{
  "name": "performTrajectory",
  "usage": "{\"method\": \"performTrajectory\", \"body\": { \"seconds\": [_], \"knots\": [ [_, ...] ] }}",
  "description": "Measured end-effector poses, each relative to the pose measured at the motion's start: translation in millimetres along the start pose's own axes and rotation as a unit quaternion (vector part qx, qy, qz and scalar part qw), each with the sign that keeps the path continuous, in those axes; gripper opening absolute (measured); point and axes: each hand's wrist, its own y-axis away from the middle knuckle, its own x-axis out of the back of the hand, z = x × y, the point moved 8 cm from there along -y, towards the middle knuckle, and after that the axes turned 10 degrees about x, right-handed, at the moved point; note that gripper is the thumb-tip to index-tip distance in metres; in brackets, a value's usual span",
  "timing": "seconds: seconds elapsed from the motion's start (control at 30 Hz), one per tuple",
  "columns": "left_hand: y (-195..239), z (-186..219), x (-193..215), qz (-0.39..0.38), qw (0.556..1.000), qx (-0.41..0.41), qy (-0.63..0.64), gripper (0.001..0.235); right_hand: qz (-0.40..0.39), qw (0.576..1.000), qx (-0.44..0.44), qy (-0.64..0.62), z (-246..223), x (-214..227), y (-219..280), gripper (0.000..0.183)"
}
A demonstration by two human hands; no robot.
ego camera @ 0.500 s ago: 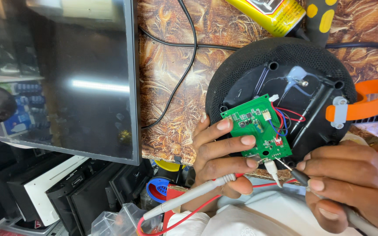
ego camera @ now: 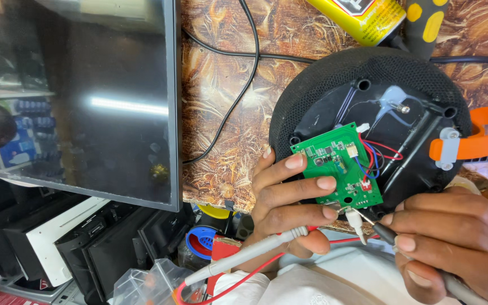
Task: The person holds a green circuit board and uses a multimeter to test various points on the board. The multimeter probes are moved across different components while the person observes the readings on the multimeter display.
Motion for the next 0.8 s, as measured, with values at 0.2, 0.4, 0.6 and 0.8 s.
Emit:
{"method": "performTrajectory", "body": {
  "seconds": [0.2,0.4,0.6,0.8],
  "knots": [
    [2.1,-0.9,0.5,-0.017,1.000,-0.011,-0.008,0.036,0.030,0.999,0.018,-0.002,0.5,-0.8,0.6,0.027],
    [3.3,-0.7,-0.3,0.001,1.000,-0.011,-0.004,0.036,0.027,0.999,0.013,-0.012,2.2,-0.7,2.1,0.026],
    [5.1,-0.2,-1.8,0.026,1.000,-0.013,-0.001,0.038,0.022,1.000,0.012,-0.007,0.6,0.4,0.3,0.027],
    [5.5,-1.1,-1.6,0.005,1.000,-0.019,-0.009,0.036,-0.006,1.000,0.019,-0.011,1.4,1.9,0.2,0.027]
  ]
}}
